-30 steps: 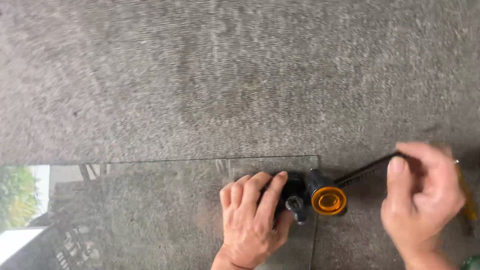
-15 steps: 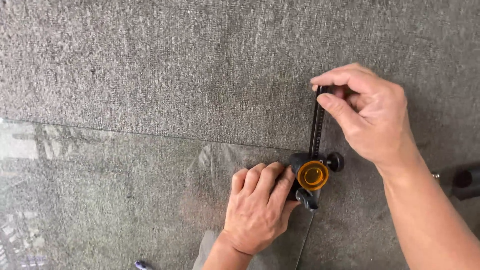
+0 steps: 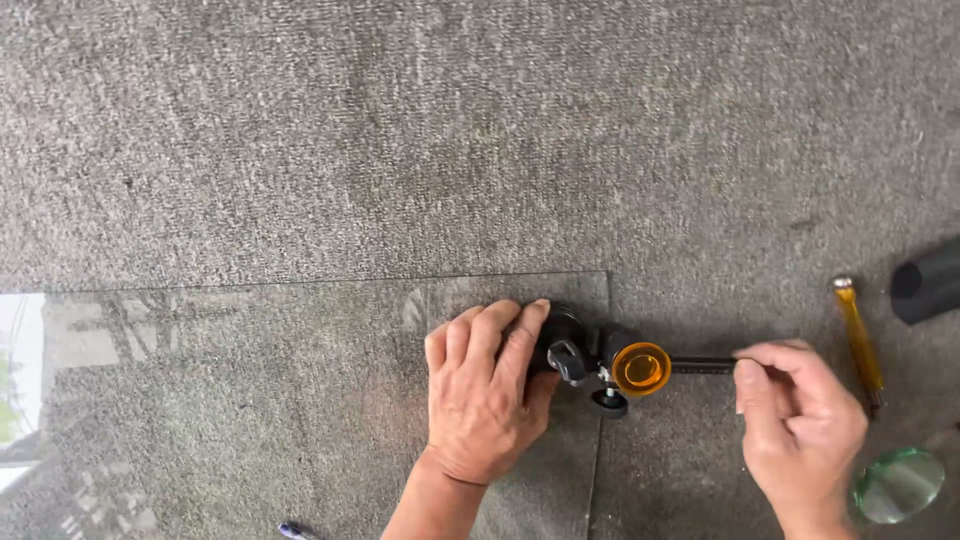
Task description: Measuring, marking, and scoring a circular shape on a glass pane using a circular glass cutter
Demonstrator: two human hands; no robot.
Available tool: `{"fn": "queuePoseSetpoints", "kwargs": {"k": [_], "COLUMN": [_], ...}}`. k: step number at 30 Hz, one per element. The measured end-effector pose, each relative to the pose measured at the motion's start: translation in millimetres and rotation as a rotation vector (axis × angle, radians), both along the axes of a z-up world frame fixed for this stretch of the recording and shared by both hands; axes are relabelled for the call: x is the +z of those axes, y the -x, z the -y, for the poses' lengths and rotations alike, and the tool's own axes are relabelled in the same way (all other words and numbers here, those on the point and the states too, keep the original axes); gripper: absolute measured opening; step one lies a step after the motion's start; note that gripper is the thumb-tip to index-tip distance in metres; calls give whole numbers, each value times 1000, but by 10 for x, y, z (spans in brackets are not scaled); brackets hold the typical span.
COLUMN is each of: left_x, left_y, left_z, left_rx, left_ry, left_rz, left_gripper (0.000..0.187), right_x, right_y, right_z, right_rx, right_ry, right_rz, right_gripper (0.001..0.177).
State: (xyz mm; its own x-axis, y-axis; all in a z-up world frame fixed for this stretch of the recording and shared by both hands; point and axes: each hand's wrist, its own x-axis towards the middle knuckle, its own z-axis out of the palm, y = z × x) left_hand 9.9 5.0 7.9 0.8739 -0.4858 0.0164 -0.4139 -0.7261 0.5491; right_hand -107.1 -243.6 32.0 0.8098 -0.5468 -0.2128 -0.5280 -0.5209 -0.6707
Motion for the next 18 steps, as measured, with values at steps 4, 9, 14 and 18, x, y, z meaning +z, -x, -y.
{"fn": "queuePoseSetpoints", "kwargs": {"k": [4,9,14,18], "left_x": [-9,-24,-42,8], "left_y": [17,18,26,64], "left_z": [-6,-10,-12,-39], "left_rx": [5,-11,-14,-23], "left_ry": [-2,-22,-22,-6], "left_rz": [-18,-7,-4,8], "left_gripper": [61,66,64,57], "right_x": [20,263,540,588], "right_y": [-6,-344,-828,-1078], "right_z": [58,78,-213,-500], "right_rx": [153,352,589,862], "right_ry": [18,157,261,259], "right_rz": [-34,89,262,434], "right_gripper": [5,12,12,28]}}
